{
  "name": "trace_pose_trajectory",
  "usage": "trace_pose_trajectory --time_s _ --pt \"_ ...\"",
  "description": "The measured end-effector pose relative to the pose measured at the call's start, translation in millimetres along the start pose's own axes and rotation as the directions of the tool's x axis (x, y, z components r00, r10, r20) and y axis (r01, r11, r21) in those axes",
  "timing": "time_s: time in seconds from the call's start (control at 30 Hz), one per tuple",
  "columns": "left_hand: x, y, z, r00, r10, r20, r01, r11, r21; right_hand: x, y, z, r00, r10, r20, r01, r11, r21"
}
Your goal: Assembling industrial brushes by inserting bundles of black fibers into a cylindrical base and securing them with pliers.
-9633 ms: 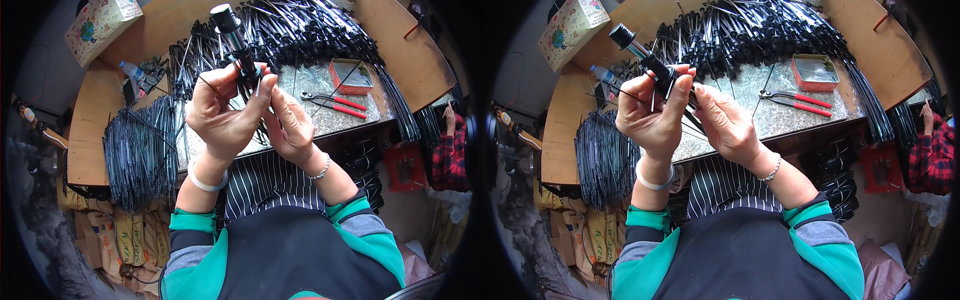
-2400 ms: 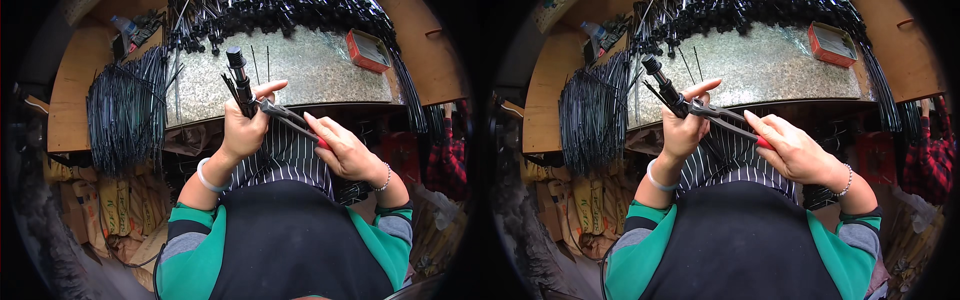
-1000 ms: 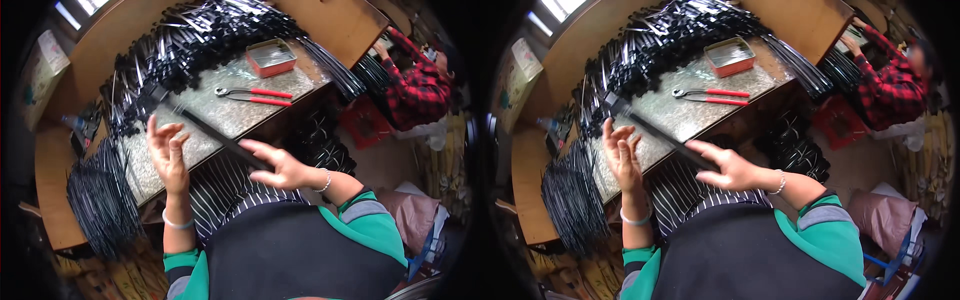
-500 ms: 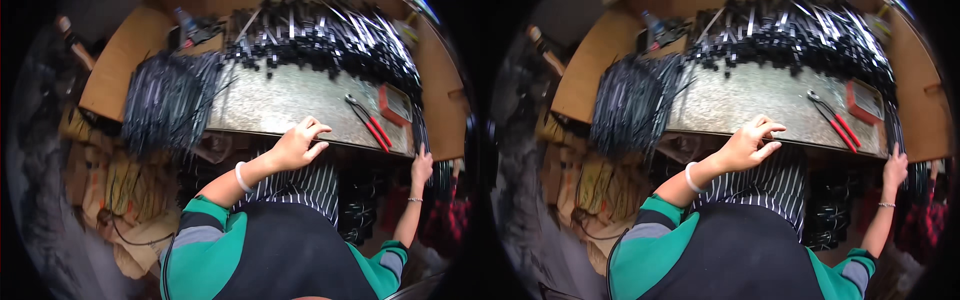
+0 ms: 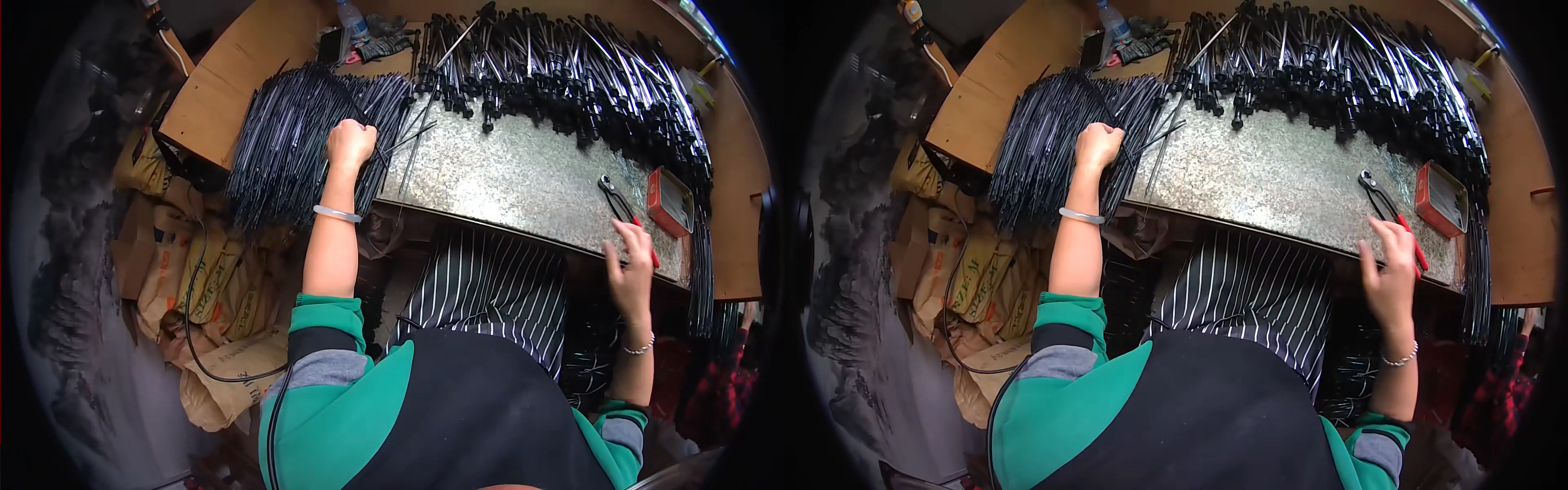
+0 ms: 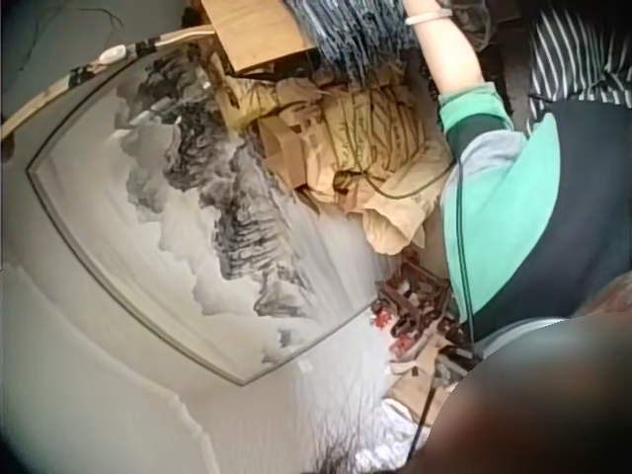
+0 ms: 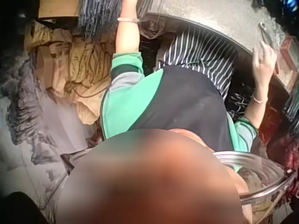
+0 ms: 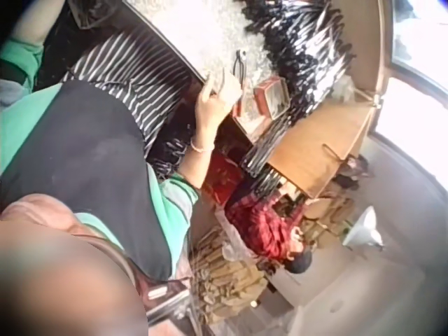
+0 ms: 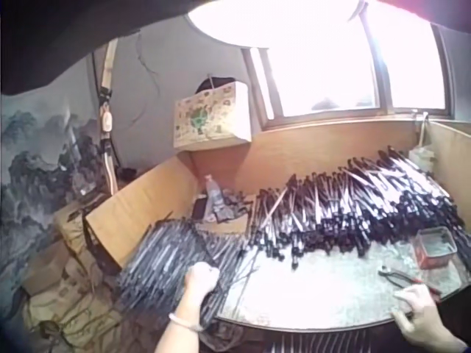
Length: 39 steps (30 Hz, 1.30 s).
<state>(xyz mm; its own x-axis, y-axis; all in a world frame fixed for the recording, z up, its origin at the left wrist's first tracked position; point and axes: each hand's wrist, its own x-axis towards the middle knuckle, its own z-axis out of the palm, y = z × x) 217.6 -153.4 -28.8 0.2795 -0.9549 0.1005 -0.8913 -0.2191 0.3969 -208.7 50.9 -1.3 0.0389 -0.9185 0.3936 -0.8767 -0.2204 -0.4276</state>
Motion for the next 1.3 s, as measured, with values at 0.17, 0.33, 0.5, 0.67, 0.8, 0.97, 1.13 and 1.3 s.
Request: trace_pose_trajectory --time_s 0.17,0.33,0.5,0.67,0.8,0.97,1.13,1.3 --pt "-26 12 -4 0.999 0.034 -0.014 -0.036 0.848 -0.529 18 -48 47 0.979 -0.049 0.196 -0.035 0.914 0.403" --pt "-100 50 -4 0.929 0.176 0.326 0.221 0.445 -0.868 31 -71 96 0.962 -0.012 0.272 -0.192 0.681 0.707" --pt "-127 56 14 0.830 0.264 0.491 0.187 0.698 -0.691 49 -85 104 0.809 0.013 0.588 -0.512 0.508 0.693" --pt "-154 86 16 0.867 0.366 0.338 0.156 0.444 -0.882 51 -80 109 0.822 -0.006 0.569 -0.534 0.335 0.776" --pt "-203 104 26 0.815 0.561 0.143 -0.130 0.419 -0.899 52 -100 100 0.866 0.056 0.497 -0.500 0.142 0.854" --pt "-155 94 1 0.641 0.766 0.049 -0.583 0.528 -0.617 41 -83 69 0.922 0.112 0.371 -0.385 0.371 0.845" --pt "-50 34 -6 0.896 0.433 -0.100 -0.372 0.854 0.364 21 -83 28 0.949 0.202 0.243 -0.298 0.313 0.902" --pt "-19 27 -14 0.927 0.365 0.092 -0.376 0.904 0.204 15 -80 21 0.957 0.209 0.203 -0.257 0.279 0.925"
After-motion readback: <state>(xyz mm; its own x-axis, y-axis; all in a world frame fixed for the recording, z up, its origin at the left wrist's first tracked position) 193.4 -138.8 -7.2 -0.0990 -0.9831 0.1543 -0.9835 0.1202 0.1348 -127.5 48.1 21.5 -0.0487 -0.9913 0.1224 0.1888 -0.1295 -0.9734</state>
